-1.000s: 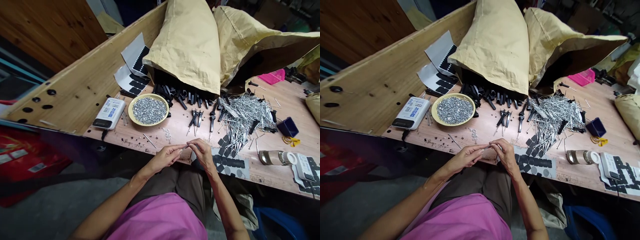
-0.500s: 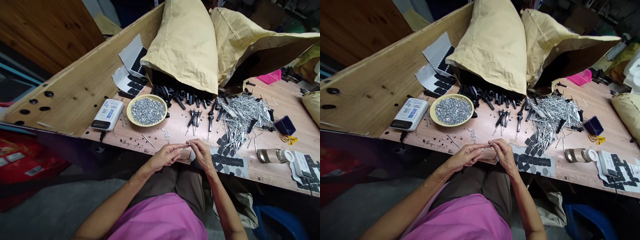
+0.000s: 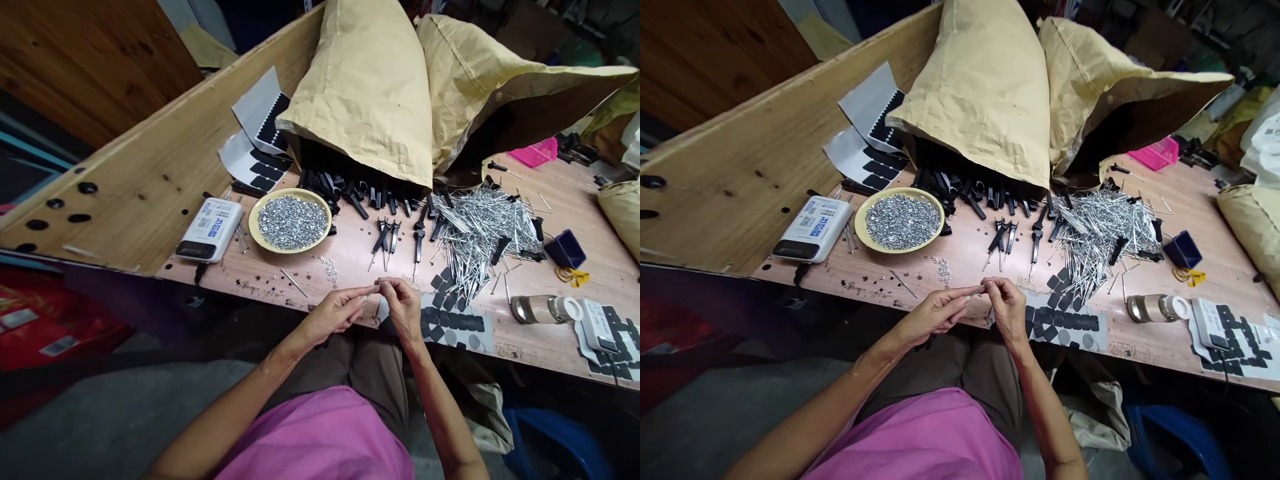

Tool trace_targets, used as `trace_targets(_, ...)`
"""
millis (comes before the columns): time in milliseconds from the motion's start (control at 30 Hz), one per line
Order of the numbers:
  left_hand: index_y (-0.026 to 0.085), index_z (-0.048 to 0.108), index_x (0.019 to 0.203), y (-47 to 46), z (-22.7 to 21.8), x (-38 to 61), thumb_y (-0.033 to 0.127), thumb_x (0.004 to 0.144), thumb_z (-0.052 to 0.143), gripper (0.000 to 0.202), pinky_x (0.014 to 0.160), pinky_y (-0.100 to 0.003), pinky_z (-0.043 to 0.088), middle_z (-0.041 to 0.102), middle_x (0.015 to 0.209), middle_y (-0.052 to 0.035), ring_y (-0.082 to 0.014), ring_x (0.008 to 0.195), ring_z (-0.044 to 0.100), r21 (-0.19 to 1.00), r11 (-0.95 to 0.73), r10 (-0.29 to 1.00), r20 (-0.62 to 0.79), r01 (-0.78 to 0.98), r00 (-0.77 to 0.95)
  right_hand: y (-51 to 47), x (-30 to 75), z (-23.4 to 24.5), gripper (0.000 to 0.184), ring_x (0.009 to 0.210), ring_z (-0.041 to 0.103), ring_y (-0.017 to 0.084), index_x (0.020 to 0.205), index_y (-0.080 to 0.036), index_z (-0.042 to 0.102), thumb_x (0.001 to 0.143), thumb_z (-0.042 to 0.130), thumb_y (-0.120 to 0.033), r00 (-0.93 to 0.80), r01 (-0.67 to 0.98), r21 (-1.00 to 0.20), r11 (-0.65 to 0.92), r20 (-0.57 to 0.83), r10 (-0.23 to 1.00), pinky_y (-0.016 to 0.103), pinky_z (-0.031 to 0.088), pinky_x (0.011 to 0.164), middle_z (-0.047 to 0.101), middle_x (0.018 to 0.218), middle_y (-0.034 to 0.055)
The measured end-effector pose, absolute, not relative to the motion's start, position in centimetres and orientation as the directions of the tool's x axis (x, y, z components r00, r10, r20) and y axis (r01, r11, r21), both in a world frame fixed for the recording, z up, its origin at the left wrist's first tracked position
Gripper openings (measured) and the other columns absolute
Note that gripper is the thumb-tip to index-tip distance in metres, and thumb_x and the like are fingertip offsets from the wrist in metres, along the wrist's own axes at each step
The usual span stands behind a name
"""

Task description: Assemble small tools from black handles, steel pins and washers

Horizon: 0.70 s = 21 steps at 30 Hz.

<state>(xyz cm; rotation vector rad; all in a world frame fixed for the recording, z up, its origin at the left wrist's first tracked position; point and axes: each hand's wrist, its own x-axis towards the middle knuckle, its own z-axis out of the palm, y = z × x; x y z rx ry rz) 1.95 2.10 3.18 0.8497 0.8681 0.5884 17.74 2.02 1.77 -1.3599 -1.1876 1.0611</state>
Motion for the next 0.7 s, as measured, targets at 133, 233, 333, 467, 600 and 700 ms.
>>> trace_targets(133, 0.011, 0.05, 0.134, 2.13, 3.23, 2.12, 0.056, 0.075, 0.06, 0.075, 0.039, -0.02, 0.011, 0.033, 0.052, 0.0105, -0.0028, 0.041, 0.019, 0.845, 0.525, 0.754, -0.406, -0.101, 0.517, 1.83, 17.85, 1.46, 0.018, 0.071, 0.068, 0.017, 0.081, -0.021, 0.07, 0.079, 0.064, -0.038, 0.142, 0.081, -0.996, -0.029, -0.018, 0.99, 0.031, 0.055, 0.071, 0.072, 0.074, 0.0018)
trace_targets(233, 0.009, 0.051, 0.133, 2.08, 3.35, 2.22, 0.053, 0.077, 0.059, 0.072, 0.04, -0.02, 0.011, 0.032, 0.052, 0.0103, -0.0031, 0.041, 0.019, 0.858, 0.507, 0.765, -0.403, -0.085, 0.503, 1.74, 17.92, 1.2, 0.019, 0.073, 0.068, 0.017, 0.08, -0.021, 0.071, 0.078, 0.066, -0.039, 0.17, 0.059, -0.997, -0.045, -0.034, 0.985, 0.031, 0.056, 0.072, 0.073, 0.078, 0.0028)
trace_targets(333, 0.009, 0.052, 0.132, 1.96, 3.29, 2.45, 0.052, 0.079, 0.058, 0.069, 0.04, -0.02, 0.012, 0.031, 0.052, 0.0101, -0.0034, 0.042, 0.019, 0.865, 0.495, 0.778, -0.401, -0.079, 0.484, 1.6, 17.82, 1.02, 0.022, 0.072, 0.068, 0.017, 0.081, -0.02, 0.071, 0.078, 0.065, -0.041, 0.192, 0.061, -0.996, -0.063, -0.05, 0.98, 0.031, 0.057, 0.07, 0.073, 0.081, 0.0039)
trace_targets(467, 0.009, 0.053, 0.131, 1.82, 2.95, 2.87, 0.053, 0.079, 0.056, 0.068, 0.04, -0.019, 0.013, 0.029, 0.052, 0.0106, -0.0035, 0.043, 0.018, 0.88, 0.466, 0.802, -0.379, -0.087, 0.462, 1.28, 17.41, 0.97, 0.023, 0.072, 0.067, 0.017, 0.081, -0.019, 0.071, 0.081, 0.062, -0.041, 0.26, 0.159, -0.987, -0.005, 0.037, 0.965, 0.031, 0.056, 0.069, 0.073, 0.078, 0.0043)
trace_targets(600, 0.01, 0.049, 0.134, 1.84, 2.78, 3.01, 0.057, 0.077, 0.056, 0.074, 0.039, -0.019, 0.012, 0.031, 0.053, 0.0109, -0.0027, 0.041, 0.017, 0.865, 0.49, 0.789, -0.385, -0.111, 0.478, 1.11, 17.25, 1.19, 0.018, 0.076, 0.067, 0.017, 0.08, -0.021, 0.072, 0.082, 0.062, -0.036, 0.286, 0.271, -0.954, 0.126, 0.205, 0.936, 0.03, 0.054, 0.071, 0.073, 0.08, 0.004)
trace_targets(700, 0.01, 0.05, 0.134, 1.93, 2.88, 2.91, 0.058, 0.077, 0.057, 0.075, 0.039, -0.019, 0.011, 0.031, 0.053, 0.0109, -0.0026, 0.04, 0.017, 0.857, 0.503, 0.78, -0.397, -0.108, 0.483, 1.38, 17.84, 1.47, 0.014, 0.08, 0.067, 0.017, 0.082, -0.023, 0.073, 0.081, 0.064, -0.033, 0.209, 0.224, -0.967, 0.124, 0.172, 0.963, 0.03, 0.054, 0.075, 0.074, 0.083, 0.0036)
